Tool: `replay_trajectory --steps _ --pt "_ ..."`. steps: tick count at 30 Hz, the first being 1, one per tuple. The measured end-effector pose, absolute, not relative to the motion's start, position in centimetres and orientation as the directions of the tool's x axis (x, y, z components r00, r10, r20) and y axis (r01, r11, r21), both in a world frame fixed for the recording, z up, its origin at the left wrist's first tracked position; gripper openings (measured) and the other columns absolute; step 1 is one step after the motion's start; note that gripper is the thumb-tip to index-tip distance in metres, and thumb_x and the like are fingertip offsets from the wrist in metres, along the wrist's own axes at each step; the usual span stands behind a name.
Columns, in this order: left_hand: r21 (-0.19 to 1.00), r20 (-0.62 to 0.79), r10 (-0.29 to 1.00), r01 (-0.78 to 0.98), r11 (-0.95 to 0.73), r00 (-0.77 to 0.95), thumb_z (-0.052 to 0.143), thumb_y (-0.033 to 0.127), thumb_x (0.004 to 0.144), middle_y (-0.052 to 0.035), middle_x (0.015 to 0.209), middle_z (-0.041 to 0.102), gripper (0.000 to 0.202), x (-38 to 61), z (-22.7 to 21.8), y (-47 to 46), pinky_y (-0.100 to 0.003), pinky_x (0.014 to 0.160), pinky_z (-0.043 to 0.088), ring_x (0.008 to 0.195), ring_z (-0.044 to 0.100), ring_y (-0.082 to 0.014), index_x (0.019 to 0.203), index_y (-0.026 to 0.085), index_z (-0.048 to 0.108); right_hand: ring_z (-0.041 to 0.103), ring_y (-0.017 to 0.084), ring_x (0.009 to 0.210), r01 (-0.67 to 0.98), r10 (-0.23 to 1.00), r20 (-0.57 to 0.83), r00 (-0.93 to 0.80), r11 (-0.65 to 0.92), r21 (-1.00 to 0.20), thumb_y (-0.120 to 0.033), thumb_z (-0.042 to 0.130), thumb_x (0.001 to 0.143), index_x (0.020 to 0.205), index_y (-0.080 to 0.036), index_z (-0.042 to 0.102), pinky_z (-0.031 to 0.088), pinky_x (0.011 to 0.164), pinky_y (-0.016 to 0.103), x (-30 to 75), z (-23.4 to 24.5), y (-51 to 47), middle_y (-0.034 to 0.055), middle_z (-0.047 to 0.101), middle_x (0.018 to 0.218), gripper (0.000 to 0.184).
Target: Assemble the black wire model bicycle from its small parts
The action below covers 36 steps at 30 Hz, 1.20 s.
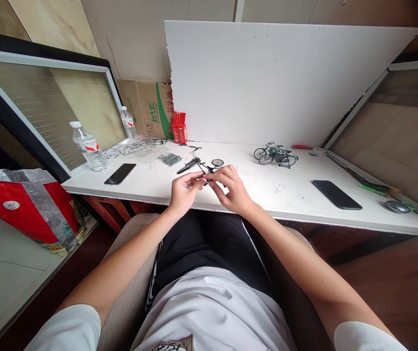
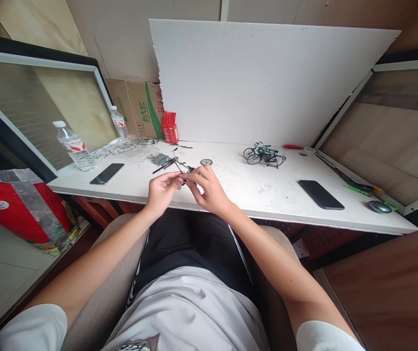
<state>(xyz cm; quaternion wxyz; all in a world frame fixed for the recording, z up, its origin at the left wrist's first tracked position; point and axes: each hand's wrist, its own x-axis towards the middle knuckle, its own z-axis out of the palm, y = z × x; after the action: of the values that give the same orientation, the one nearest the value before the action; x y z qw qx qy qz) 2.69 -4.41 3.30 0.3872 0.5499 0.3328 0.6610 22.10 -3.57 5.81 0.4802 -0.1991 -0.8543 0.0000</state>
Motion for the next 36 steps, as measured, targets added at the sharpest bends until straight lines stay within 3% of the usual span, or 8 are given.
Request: replay_trajectory --steps 8,12,21,29,36 --pt "0.872 0.462 0.884 -0.146 -0.467 -0.07 0.092 0.06 0.082 -0.0128 0.103 0.084 0.055 2.76 3.1 -4.35 -0.032 0.076 0.06 0.074 0.07 -0.0159 0.112 0.015 0.083 0.058 0.031 0.118 0.347 0.368 0.815 -0.448 0.912 -0.22 -0.035 0.059 0.111 0.136 -0.032 0.073 0.052 0.097 0.05 22.16 6.25 -4.21 0.0122 0.059 0.122 0.029" --pt "0.879 0.446 0.894 -0.165 -0.448 -0.047 0.092 0.061 0.082 -0.0147 0.112 0.084 0.057 2.87 3.34 -4.61 -0.035 0.079 0.063 0.074 0.074 -0.0172 0.115 0.015 0.082 0.057 0.031 0.124 0.358 0.391 0.798 -0.459 0.903 -0.237 -0.029 0.056 0.111 0.136 -0.031 0.071 0.052 0.103 0.051 22.24 6.18 -4.22 0.0123 0.06 0.129 0.029" --pt "0.884 0.413 0.911 -0.235 -0.405 -0.015 0.097 0.055 0.078 -0.0158 0.118 0.084 0.057 3.1 3.23 -4.58 -0.046 0.101 0.063 0.101 0.081 -0.028 0.117 0.015 0.082 0.062 0.031 0.12 0.339 0.404 0.797 -0.449 0.902 -0.267 -0.022 0.058 0.108 0.128 -0.029 0.068 0.054 0.106 0.053 22.32 5.98 -3.61 0.0114 0.064 0.124 0.024" --pt "0.892 0.413 0.911 -0.204 -0.403 0.007 0.094 0.059 0.081 -0.0131 0.107 0.082 0.056 2.93 3.21 -4.39 -0.04 0.093 0.063 0.094 0.078 -0.0242 0.114 0.016 0.078 0.064 0.031 0.118 0.307 0.402 0.808 -0.43 0.907 -0.288 -0.028 0.062 0.108 0.134 -0.03 0.062 0.056 0.101 0.053 22.19 5.64 -3.41 0.0119 0.067 0.124 0.027" --pt "0.88 0.443 0.897 -0.198 -0.433 0.006 0.091 0.061 0.082 -0.016 0.12 0.08 0.057 2.85 3.4 -4.37 -0.04 0.099 0.061 0.107 0.076 -0.0265 0.114 0.016 0.077 0.065 0.031 0.115 0.304 0.368 0.83 -0.42 0.918 -0.253 -0.028 0.063 0.108 0.124 -0.03 0.065 0.056 0.101 0.053 22.23 5.66 -3.3 0.0107 0.069 0.12 0.016"
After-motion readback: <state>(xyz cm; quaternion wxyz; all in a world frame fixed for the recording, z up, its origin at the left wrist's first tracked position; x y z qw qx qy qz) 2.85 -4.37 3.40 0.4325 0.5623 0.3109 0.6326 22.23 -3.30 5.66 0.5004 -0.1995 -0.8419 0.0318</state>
